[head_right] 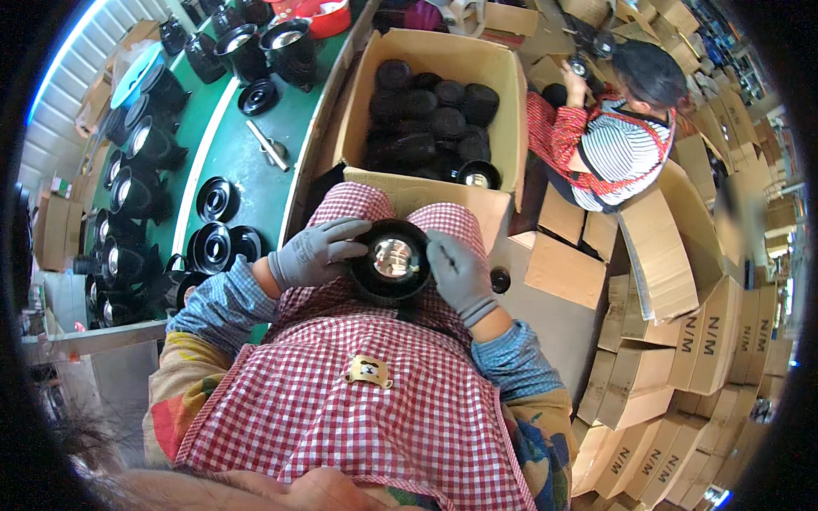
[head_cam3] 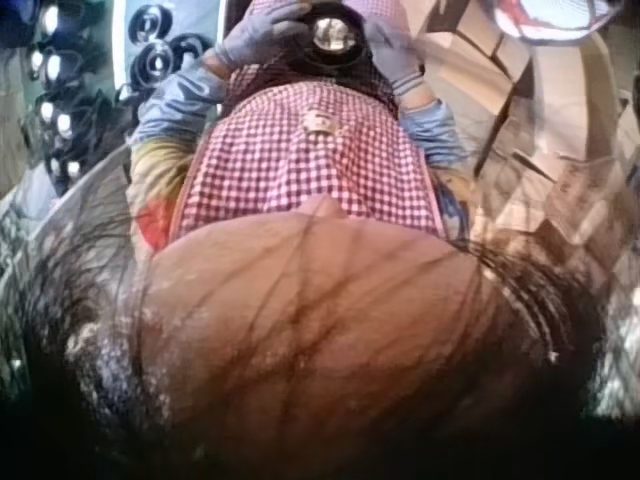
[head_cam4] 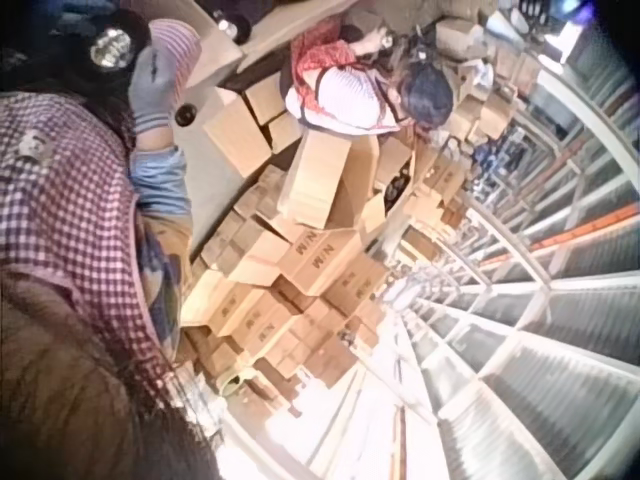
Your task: The person assembles black kitchenware by inserting a metal rod into a black base and attaching a lid. The person repeats this process for multiple units, placing the finished items on a green table.
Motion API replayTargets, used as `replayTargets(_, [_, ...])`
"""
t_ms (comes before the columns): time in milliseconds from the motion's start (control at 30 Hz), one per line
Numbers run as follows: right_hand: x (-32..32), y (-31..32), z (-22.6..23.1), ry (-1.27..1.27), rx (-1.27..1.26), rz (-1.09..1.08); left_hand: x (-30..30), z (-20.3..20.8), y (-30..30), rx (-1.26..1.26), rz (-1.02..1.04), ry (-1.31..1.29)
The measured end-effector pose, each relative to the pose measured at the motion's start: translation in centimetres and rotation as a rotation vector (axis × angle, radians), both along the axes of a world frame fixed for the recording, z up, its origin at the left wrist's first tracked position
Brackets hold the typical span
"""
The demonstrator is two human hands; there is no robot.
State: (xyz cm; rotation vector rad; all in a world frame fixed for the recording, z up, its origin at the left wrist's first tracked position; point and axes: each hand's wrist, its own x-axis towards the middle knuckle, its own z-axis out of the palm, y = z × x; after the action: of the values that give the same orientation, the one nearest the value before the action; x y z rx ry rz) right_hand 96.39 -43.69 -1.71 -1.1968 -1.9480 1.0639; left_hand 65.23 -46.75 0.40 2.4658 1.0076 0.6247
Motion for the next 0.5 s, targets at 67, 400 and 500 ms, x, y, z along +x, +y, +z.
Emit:
replayTargets(67, [-1.1, 1.6, 1.0, 0.082, 0.272, -0.041, -1.2, -0.5, -1.5, -0.02, 0.174, -0.176])
replayTargets(400, [-4.5, 5.0, -0.3, -0.04, 0.102, 0.27, -21.9, 0.2, 0.0, -0.287, 1.371, 0.325])
replayTargets(500, [-5.0, 6.3, -1.2, 0.01, -0.042, 0.305, -22.9, -1.5, 2.5, -0.689, 1.397, 0.618])
